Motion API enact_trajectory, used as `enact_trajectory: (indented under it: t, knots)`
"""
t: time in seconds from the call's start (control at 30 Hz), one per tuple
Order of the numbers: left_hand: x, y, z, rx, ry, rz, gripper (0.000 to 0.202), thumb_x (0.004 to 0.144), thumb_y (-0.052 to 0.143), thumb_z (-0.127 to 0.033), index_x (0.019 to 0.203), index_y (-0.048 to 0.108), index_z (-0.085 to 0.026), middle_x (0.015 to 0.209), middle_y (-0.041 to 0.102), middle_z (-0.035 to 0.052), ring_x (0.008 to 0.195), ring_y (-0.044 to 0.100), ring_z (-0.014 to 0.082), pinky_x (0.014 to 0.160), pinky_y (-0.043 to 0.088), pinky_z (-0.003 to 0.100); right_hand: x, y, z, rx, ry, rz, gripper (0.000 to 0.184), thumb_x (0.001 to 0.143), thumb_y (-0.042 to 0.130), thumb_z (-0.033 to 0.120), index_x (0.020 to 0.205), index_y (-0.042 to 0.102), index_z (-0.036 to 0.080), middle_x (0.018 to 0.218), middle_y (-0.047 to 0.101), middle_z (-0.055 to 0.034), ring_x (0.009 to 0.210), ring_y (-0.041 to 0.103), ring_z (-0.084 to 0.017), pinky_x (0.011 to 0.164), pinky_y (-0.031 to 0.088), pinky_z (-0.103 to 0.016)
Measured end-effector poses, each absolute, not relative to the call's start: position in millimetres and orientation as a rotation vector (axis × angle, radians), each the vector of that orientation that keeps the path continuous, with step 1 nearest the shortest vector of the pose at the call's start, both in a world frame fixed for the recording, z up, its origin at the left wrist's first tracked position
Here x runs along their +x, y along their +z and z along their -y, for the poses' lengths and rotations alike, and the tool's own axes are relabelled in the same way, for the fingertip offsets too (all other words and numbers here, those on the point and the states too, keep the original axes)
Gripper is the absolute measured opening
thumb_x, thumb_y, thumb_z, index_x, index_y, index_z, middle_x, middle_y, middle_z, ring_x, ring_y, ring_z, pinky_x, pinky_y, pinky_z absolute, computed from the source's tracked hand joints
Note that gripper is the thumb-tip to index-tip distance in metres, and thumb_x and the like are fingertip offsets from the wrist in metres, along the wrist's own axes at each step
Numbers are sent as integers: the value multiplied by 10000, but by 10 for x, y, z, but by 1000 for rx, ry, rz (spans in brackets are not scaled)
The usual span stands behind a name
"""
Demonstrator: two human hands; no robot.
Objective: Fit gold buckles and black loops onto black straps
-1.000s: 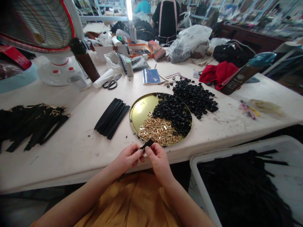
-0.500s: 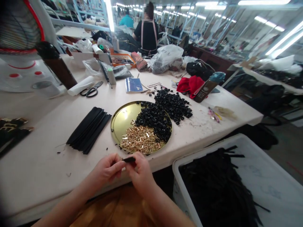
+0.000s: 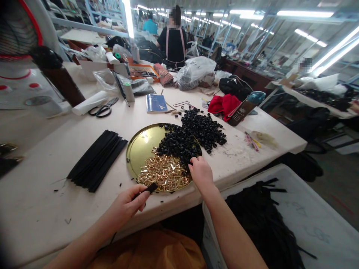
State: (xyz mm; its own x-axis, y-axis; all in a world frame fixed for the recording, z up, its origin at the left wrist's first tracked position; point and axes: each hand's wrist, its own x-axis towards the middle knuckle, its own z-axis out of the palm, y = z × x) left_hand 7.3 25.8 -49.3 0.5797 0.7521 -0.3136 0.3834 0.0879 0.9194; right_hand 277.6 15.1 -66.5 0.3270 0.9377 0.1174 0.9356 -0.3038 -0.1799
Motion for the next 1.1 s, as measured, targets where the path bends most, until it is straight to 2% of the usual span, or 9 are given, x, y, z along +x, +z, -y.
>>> enact_trajectory:
  t: [0.07, 0.17, 0.3, 0.4, 0.5, 0.73, 0.9, 1.0, 1.1]
  knots:
    - [80, -505, -264, 1514, 369, -987, 293, 814, 436, -427, 678, 507, -178, 532, 472, -55, 495, 398, 100, 509, 311, 211, 2795, -672, -208, -2388, -10, 1707, 88, 782, 534, 208, 803, 611, 172, 832, 566, -91, 718, 527, -207, 655, 389, -323]
    - [81, -462, -272, 1525, 405, -984, 296, 815, 447, -416, 653, 502, -175, 521, 470, -53, 491, 398, 96, 507, 311, 208, 2698, -586, -182, -2164, 77, 1580, 93, 776, 552, 239, 722, 593, 175, 803, 555, -72, 736, 514, -200, 680, 388, -322]
    - [135, -297, -261, 1519, 518, -976, 285, 819, 456, -420, 686, 521, -176, 527, 473, -52, 520, 430, 98, 522, 329, 203, 2286, -399, -24, -1604, 871, 1126, 220, 753, 590, 404, 738, 574, 185, 678, 539, -3, 631, 494, -139, 615, 406, -274]
    - [177, -197, -216, 1545, 602, -996, 273, 823, 451, -418, 732, 545, -178, 545, 475, -51, 526, 432, 99, 512, 329, 202, 1882, -326, 116, -1246, 1295, 746, 260, 684, 666, 426, 721, 573, 186, 665, 539, 25, 591, 485, -95, 604, 419, -240]
    - [141, -167, -153, 1644, 585, -1022, 271, 835, 432, -397, 744, 565, -179, 568, 487, -43, 540, 439, 101, 504, 314, 203, 1628, -325, 223, -1146, 1334, 619, 255, 658, 699, 409, 713, 581, 191, 667, 547, 33, 595, 485, -84, 610, 415, -226]
    - [-22, -109, -122, 1871, 393, -1032, 248, 823, 433, -339, 676, 559, -183, 550, 487, -47, 518, 426, 97, 482, 267, 205, 1597, -375, 334, -1301, 1195, 938, 209, 713, 659, 384, 729, 580, 191, 647, 571, 25, 632, 524, -114, 649, 411, -253]
    - [26, -140, -131, 1908, 339, -994, 263, 816, 418, -327, 674, 579, -175, 580, 526, -31, 548, 448, 110, 494, 286, 211, 1568, -523, 387, -1247, 1331, 805, 209, 698, 684, 346, 848, 612, 219, 719, 586, 36, 617, 524, -93, 635, 408, -242]
    - [32, -169, -111, 1886, 327, -1000, 241, 813, 415, -317, 723, 584, -170, 642, 568, -12, 602, 486, 127, 530, 330, 219, 1571, -586, 390, -1198, 1448, 664, 217, 675, 706, 339, 841, 647, 212, 709, 597, 29, 608, 516, -84, 631, 410, -233]
    - [-2, -166, -91, 1821, 352, -910, 203, 798, 397, -214, 890, 573, -176, 766, 610, 2, 696, 531, 136, 621, 388, 229, 1557, -580, 376, -1136, 1522, 519, 201, 634, 737, 319, 781, 664, 202, 719, 600, 29, 581, 503, -68, 612, 416, -220]
